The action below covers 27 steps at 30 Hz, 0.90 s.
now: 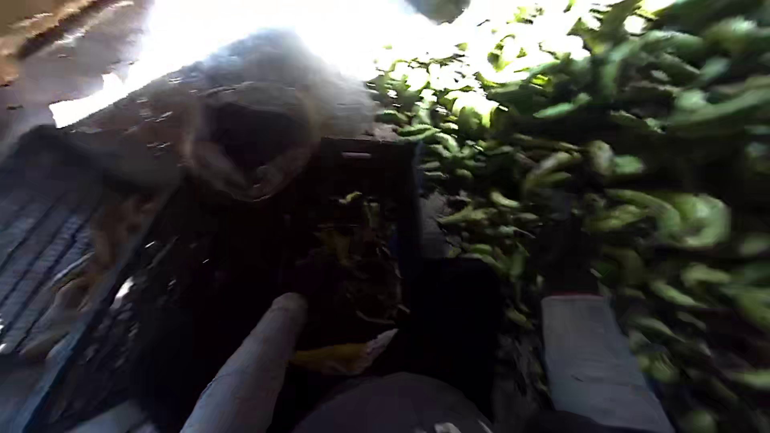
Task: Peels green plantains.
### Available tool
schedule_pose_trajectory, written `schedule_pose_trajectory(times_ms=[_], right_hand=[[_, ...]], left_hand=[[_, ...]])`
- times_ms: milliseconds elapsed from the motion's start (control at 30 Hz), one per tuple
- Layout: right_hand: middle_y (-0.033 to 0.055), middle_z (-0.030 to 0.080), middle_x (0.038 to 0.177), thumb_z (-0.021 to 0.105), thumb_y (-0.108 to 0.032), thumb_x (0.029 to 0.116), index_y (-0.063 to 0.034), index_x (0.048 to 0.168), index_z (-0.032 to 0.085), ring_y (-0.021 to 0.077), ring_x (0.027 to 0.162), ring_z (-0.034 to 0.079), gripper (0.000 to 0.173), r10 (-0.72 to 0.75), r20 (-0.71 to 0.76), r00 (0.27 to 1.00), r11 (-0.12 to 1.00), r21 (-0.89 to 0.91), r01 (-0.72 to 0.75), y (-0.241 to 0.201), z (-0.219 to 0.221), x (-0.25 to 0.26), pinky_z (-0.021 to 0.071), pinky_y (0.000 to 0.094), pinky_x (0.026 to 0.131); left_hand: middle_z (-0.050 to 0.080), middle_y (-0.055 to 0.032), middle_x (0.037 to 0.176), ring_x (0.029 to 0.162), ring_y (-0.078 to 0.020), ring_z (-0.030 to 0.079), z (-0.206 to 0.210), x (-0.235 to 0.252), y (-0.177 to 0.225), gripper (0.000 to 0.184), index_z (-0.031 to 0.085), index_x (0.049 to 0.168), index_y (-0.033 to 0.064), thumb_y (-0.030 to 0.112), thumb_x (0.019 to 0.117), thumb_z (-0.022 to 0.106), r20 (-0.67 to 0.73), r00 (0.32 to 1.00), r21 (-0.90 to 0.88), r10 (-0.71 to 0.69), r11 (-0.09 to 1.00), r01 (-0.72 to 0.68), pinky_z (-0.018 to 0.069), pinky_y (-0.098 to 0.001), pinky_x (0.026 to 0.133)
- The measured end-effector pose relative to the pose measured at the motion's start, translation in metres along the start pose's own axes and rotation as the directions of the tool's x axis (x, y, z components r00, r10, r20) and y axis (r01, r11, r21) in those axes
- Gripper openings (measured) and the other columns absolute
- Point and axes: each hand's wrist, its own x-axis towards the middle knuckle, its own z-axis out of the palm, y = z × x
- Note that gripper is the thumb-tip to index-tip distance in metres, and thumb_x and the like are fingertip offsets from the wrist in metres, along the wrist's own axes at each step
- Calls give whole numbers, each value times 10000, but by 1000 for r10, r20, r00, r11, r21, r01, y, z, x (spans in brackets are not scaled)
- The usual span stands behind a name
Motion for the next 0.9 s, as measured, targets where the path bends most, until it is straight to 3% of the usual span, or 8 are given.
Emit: schedule_pose_trajectory(times_ms=[100, 200, 300, 400, 600, 667, 767, 900], right_hand=[[228, 497, 1484, 524, -192, 1048, -46, 1532, 403, 325, 1337, 524, 520, 219, -175, 960, 893, -360, -269, 153, -66, -59, 455, 505, 1095], [248, 416, 1554, 524, -161, 1050, -1, 1558, 340, 346, 1438, 424, 564, 566, -195, 801, 718, -361, -595, 249, -74, -149, 356, 491, 1187], [303, 369, 1558, 687, -131, 931, 62, 1559, 270, 402, 1455, 382, 778, 808, -32, 589, 514, -451, -730, 312, -46, -225, 333, 509, 1198], [292, 380, 1558, 718, -351, 917, 56, 1544, 319, 404, 1462, 369, 847, 894, 85, 440, 412, -542, -732, 345, 1, -255, 309, 535, 1199], [236, 510, 1471, 521, -219, 1057, 12, 1533, 373, 314, 1330, 543, 549, 788, -61, 613, 616, 84, -783, 306, 18, -148, 462, 445, 1104], [238, 507, 1467, 414, -312, 1102, -5, 1541, 360, 321, 1307, 552, 538, 762, -144, 631, 644, 260, -719, 285, 1, -104, 479, 473, 1077], [223, 524, 1448, 481, -316, 1043, -74, 1490, 475, 391, 1304, 542, 508, 557, -293, 777, 769, -170, -616, 265, -19, -51, 462, 571, 1060], [96, 552, 1458, 532, -229, 1009, -162, 1397, 584, 347, 1338, 527, 397, 243, 126, 962, 741, -664, -100, 258, 5, 2, 507, 614, 978]], left_hand=[[597, -253, 1366, 1282, -435, 566, 11, 15, -1, 497, 577, 1396, 43, 404, 1071, 473, -43, 994, 144, 96, 986, -89, 442, -631, 1058], [535, -267, 1440, 1349, -441, 510, 21, 27, -3, 422, 518, 1449, 16, 218, 1080, 480, -16, 993, 245, 119, 963, -111, 416, -602, 1108], [588, -275, 1344, 1236, -369, 587, 30, 33, -1, 514, 525, 1409, -34, 351, 1117, 349, -32, 999, 62, 20, 998, -18, 458, -540, 1057], [631, -254, 1206, 1077, -335, 631, 38, 30, 11, 552, 569, 1335, -29, 398, 1107, 304, -19, 1000, 44, -15, 999, 16, 499, -529, 953], [633, -271, 1233, 1109, -386, 637, 48, 38, 39, 388, 570, 1364, -12, 201, 1071, 431, 91, 995, 136, 45, 989, -57, 499, -574, 962], [652, -226, 1106, 936, -329, 645, 52, 46, 41, 414, 589, 1324, 2, 261, 1089, 369, 84, 996, 28, 4, 1000, -6, 525, -540, 841], [597, -92, 886, 695, -182, 552, 62, 53, 38, 491, 591, 1280, 49, 430, 1091, 346, 78, 990, -279, -121, 950, 138, 509, -414, 655], [590, -55, 840, 653, -154, 544, 70, 58, 38, 438, 605, 1237, 58, 411, 1082, 398, 101, 983, -358, -152, 917, 179, 502, -375, 605]])
